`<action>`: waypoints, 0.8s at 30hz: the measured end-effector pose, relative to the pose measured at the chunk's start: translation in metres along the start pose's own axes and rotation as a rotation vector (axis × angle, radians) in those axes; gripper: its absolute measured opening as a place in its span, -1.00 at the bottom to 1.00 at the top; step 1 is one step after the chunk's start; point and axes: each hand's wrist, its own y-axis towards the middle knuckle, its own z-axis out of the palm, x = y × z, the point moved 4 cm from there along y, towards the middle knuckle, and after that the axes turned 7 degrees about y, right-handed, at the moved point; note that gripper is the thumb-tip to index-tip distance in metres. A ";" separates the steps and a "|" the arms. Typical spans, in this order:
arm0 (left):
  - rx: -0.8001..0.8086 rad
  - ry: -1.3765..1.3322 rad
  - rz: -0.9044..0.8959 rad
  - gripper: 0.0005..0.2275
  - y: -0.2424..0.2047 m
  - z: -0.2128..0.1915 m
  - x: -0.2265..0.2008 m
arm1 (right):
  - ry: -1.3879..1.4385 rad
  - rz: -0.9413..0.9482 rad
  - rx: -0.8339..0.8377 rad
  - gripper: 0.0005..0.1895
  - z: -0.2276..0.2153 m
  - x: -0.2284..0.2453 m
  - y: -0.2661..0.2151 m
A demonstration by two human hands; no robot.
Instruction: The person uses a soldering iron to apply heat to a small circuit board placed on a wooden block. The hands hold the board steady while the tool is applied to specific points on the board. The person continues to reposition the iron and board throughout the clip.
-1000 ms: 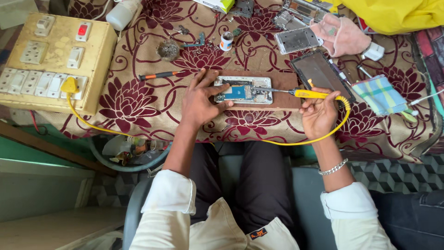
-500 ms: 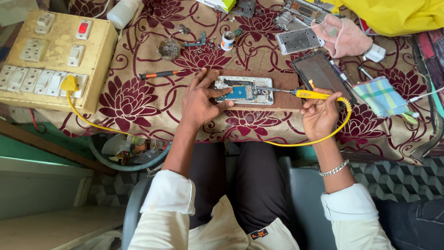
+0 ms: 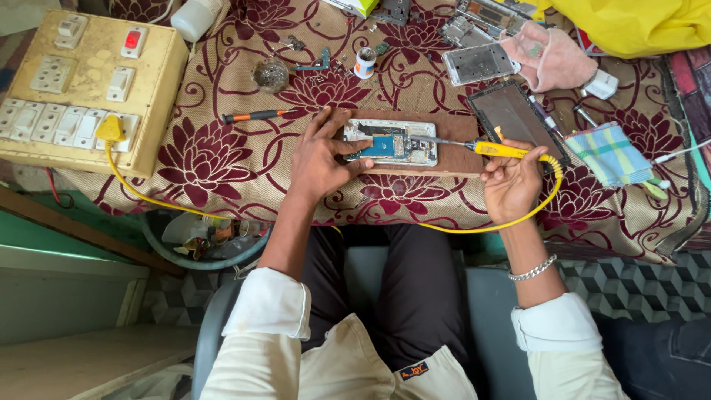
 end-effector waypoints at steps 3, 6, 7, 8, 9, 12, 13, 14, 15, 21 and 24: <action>0.005 -0.003 0.001 -0.58 0.000 -0.001 -0.001 | -0.009 -0.007 0.009 -0.39 -0.001 -0.001 0.000; 0.031 0.008 -0.025 -0.58 0.001 0.000 0.000 | 0.016 0.012 -0.013 -0.39 -0.006 0.000 0.001; 0.020 0.007 -0.019 -0.58 0.001 0.000 -0.001 | 0.042 0.027 -0.036 -0.39 -0.008 0.000 0.001; 0.013 0.006 -0.012 -0.58 0.000 0.000 0.000 | 0.070 0.041 -0.061 -0.39 -0.011 0.000 0.001; 0.005 0.005 -0.005 -0.58 -0.001 -0.001 0.000 | 0.114 0.056 -0.077 -0.39 -0.012 0.000 0.001; -0.023 -0.021 0.018 -0.58 -0.002 -0.003 -0.002 | 0.211 0.081 -0.098 -0.40 -0.012 0.000 0.003; -0.020 -0.016 0.022 -0.59 -0.002 -0.003 -0.001 | 0.219 0.082 -0.089 -0.40 -0.011 0.000 0.002; -0.018 -0.012 0.024 -0.59 -0.003 -0.003 -0.001 | 0.226 0.085 -0.078 -0.41 -0.009 0.001 0.002; -0.016 -0.008 0.025 -0.60 -0.003 -0.003 -0.001 | 0.139 0.062 -0.075 -0.41 -0.008 0.002 0.001; -0.014 -0.014 0.028 -0.59 -0.002 -0.001 0.000 | 0.079 0.020 -0.067 -0.40 -0.001 -0.001 0.000; -0.047 -0.017 0.017 -0.60 -0.002 0.000 0.000 | 0.032 0.017 -0.070 -0.42 -0.002 0.002 0.000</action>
